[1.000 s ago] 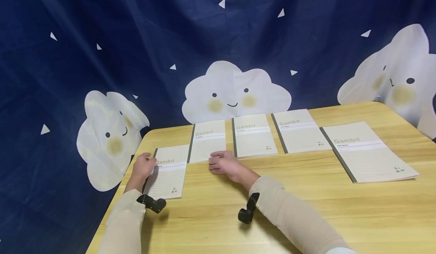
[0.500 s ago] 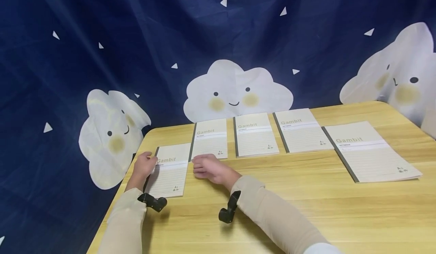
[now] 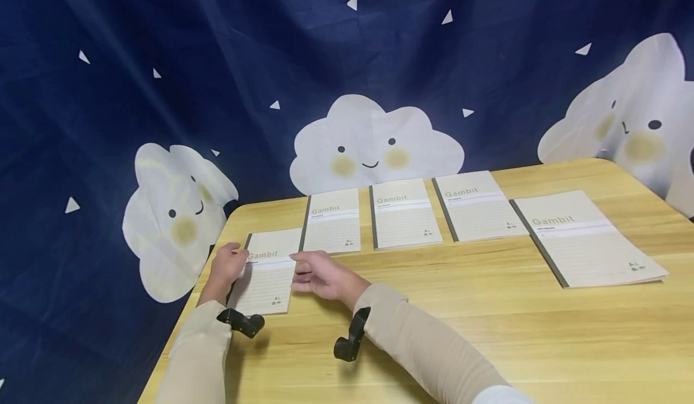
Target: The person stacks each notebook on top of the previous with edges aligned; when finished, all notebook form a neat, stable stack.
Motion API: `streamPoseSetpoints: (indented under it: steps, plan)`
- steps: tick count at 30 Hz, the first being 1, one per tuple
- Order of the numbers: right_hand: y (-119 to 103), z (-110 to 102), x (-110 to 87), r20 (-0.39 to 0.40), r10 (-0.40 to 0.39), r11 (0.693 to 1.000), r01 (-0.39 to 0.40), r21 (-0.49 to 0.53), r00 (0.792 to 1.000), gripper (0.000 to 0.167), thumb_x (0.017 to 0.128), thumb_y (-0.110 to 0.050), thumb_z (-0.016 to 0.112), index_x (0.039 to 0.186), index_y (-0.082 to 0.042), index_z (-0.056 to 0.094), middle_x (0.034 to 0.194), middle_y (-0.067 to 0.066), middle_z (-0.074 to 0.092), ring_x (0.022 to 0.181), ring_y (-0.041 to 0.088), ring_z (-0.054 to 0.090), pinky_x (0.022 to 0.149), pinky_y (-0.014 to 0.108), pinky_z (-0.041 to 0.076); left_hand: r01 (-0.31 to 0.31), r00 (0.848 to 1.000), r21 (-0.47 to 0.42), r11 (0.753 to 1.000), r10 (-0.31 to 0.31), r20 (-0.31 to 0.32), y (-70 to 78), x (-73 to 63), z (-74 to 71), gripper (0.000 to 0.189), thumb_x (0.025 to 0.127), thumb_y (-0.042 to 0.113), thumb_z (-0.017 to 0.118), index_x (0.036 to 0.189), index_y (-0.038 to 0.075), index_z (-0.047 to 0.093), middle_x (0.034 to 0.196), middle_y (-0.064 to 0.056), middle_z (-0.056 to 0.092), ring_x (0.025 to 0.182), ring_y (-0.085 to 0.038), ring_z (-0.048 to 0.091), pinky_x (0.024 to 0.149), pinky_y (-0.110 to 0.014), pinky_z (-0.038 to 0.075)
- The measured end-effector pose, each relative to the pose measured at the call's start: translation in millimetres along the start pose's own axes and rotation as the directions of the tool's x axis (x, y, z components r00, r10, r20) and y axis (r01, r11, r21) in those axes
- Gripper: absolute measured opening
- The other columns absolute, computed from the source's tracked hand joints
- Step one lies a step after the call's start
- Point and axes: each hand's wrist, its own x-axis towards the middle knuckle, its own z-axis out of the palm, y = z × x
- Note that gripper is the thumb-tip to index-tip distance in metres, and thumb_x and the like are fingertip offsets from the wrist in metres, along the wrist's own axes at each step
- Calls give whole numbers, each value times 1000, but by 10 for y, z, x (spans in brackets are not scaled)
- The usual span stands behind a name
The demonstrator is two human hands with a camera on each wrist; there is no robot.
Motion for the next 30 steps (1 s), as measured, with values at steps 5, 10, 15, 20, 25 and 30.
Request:
streamPoseSetpoints:
  steps: [5, 10, 15, 20, 25, 30]
  plan:
    - [6, -7, 4, -14, -7, 999, 7, 34, 1000, 67, 93, -17, 53, 145, 8, 19, 144, 40, 20, 130, 51, 30, 105, 49, 38, 19, 1000, -17, 1000, -19, -14, -8, -7, -8, 56, 95, 22, 38, 143, -5, 30, 136, -30, 40, 120, -41, 43, 100, -53, 39]
    - [7, -10, 13, -33, -1, 998, 3, 57, 999, 69, 91, -18, 56, 144, 8, 21, 143, 39, 22, 128, 47, 35, 105, 46, 39, 30, 999, -23, 999, -31, -19, -14, -16, -16, 56, 95, 23, 38, 142, -6, 31, 138, -30, 38, 123, -41, 41, 102, -53, 37]
    - [15, -17, 20, -35, -7, 999, 8, 54, 999, 66, 92, -18, 55, 144, 7, 22, 142, 39, 24, 126, 48, 36, 104, 47, 39, 47, 999, -60, 997, -48, -15, -18, -28, -15, 56, 95, 24, 38, 142, -6, 31, 140, -29, 37, 126, -41, 38, 105, -53, 34]
    - [26, -21, 16, -41, -3, 999, 4, 32, 999, 63, 92, -19, 55, 142, 6, 27, 138, 38, 32, 122, 44, 41, 103, 47, 41, 57, 998, -94, 994, -60, -30, -36, -15, -14, 55, 94, 23, 39, 141, -6, 33, 140, -29, 37, 127, -40, 37, 106, -52, 32]
    - [31, -25, 21, -60, -5, 1000, 5, 4, 998, 60, 91, -21, 57, 139, 4, 32, 136, 35, 37, 119, 40, 44, 101, 47, 43, 54, 996, -157, 986, -65, -65, -64, 2, 1, 51, 94, 22, 41, 137, -5, 40, 135, -27, 42, 121, -38, 41, 101, -50, 36]
    - [44, -41, 16, -51, -7, 999, 4, -42, 999, 55, 91, -24, 56, 137, 2, 39, 136, 31, 41, 121, 39, 45, 99, 48, 44, 64, 994, -230, 971, -82, -67, -92, -17, 1, 48, 95, 21, 41, 135, -4, 43, 132, -24, 44, 118, -35, 42, 98, -49, 37]
